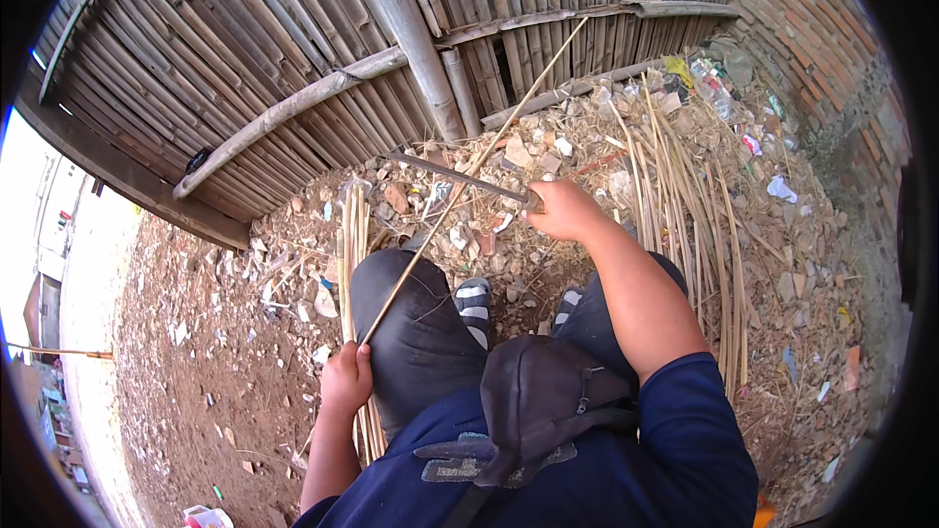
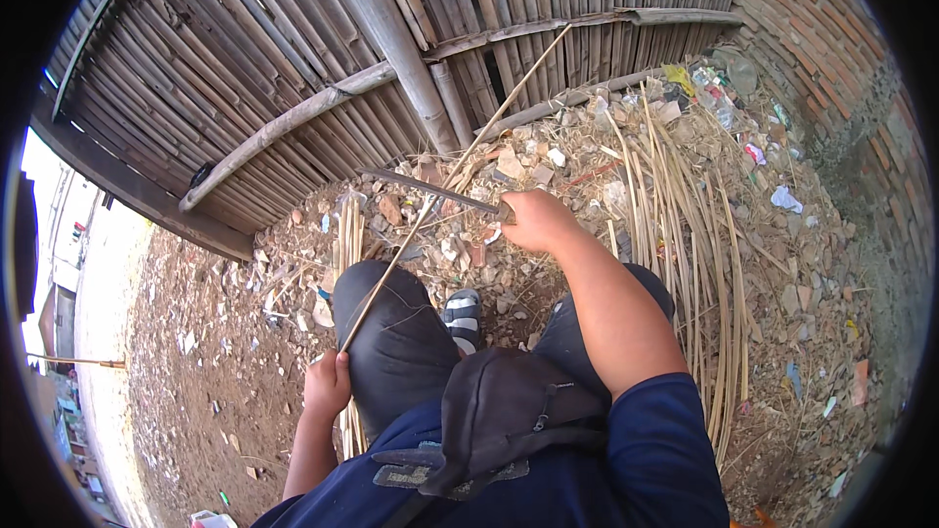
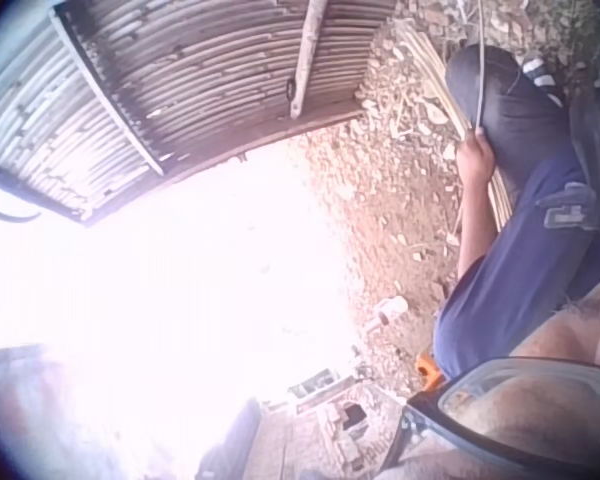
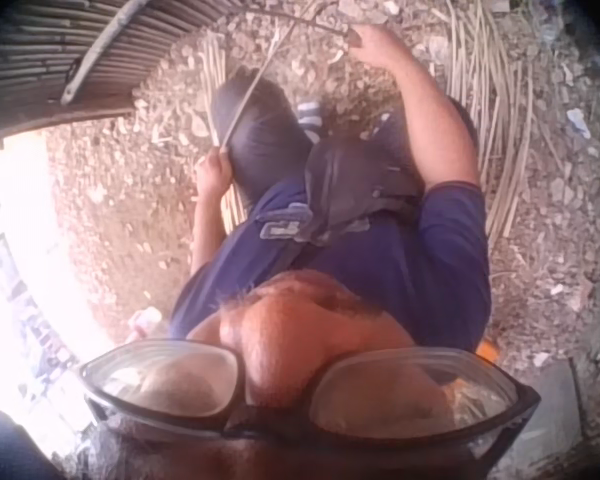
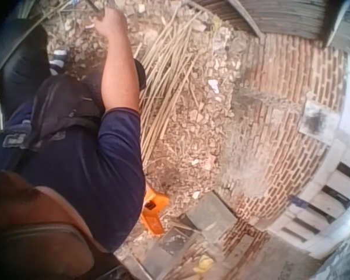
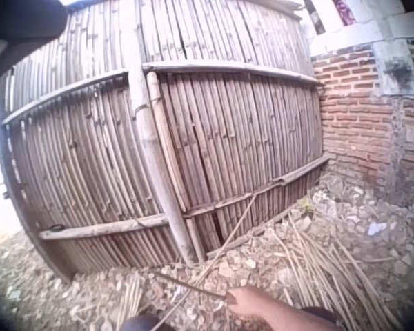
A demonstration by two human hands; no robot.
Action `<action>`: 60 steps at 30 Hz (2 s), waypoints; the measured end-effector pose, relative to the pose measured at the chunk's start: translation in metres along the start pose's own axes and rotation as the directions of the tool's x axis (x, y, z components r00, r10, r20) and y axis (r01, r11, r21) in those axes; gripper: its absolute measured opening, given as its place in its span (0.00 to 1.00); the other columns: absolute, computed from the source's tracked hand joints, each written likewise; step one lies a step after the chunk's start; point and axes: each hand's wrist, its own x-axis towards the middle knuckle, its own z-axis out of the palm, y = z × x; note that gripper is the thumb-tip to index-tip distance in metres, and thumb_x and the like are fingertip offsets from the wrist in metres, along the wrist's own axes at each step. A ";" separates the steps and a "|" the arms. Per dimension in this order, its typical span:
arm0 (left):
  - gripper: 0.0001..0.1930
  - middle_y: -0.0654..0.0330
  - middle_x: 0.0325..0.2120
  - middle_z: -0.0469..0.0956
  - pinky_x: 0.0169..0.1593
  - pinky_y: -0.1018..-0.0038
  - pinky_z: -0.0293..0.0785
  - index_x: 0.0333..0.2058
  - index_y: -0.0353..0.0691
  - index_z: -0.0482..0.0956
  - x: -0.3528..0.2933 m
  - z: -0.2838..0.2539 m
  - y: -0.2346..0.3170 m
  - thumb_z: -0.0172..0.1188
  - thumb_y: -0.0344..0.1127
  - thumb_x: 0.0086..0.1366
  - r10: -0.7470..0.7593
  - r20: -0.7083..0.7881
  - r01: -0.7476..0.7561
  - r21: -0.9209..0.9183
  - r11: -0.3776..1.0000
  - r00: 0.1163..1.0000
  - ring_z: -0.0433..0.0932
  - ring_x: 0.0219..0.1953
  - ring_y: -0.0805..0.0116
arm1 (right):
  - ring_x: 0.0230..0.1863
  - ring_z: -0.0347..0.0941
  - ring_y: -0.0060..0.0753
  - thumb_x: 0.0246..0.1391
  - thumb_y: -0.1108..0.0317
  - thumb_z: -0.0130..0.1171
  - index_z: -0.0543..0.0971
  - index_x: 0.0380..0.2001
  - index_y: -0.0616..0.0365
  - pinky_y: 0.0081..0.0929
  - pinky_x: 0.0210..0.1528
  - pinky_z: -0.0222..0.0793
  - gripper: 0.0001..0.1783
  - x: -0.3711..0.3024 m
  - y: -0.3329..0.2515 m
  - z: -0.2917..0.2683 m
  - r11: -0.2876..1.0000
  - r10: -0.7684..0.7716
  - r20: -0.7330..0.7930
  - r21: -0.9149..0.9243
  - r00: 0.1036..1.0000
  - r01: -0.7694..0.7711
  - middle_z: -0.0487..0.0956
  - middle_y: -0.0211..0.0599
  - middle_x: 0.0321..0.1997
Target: The person uses a machete to shave thin layers off bamboo sticks while sitting on the ground near a bamboo wall. They hold a stick in one hand and run the blade along it with the other to smooth the surface, processing the sticks one by one.
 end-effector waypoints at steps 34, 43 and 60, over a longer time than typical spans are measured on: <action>0.19 0.40 0.18 0.76 0.29 0.44 0.71 0.28 0.37 0.70 0.000 -0.001 0.006 0.49 0.44 0.75 0.001 -0.023 -0.001 0.042 0.999 1.000 0.77 0.25 0.34 | 0.44 0.81 0.56 0.50 0.59 0.66 0.81 0.43 0.58 0.47 0.48 0.76 0.20 0.009 0.014 -0.001 0.987 0.128 0.030 0.089 0.991 -0.130 0.84 0.52 0.40; 0.18 0.41 0.18 0.76 0.29 0.45 0.71 0.28 0.37 0.71 -0.003 -0.002 0.006 0.50 0.43 0.75 -0.011 -0.019 0.011 0.034 0.999 1.000 0.77 0.24 0.35 | 0.39 0.82 0.52 0.50 0.61 0.66 0.80 0.37 0.56 0.47 0.42 0.77 0.13 -0.017 -0.038 0.013 0.978 -0.144 0.052 -0.143 0.988 0.150 0.82 0.49 0.32; 0.18 0.42 0.18 0.76 0.28 0.46 0.71 0.28 0.38 0.70 0.000 0.001 0.001 0.50 0.44 0.76 0.007 -0.034 -0.006 0.049 0.999 0.999 0.78 0.23 0.37 | 0.37 0.82 0.52 0.51 0.62 0.64 0.80 0.35 0.53 0.48 0.41 0.77 0.10 -0.013 -0.040 0.010 0.962 -0.186 0.086 -0.184 0.979 0.200 0.82 0.46 0.31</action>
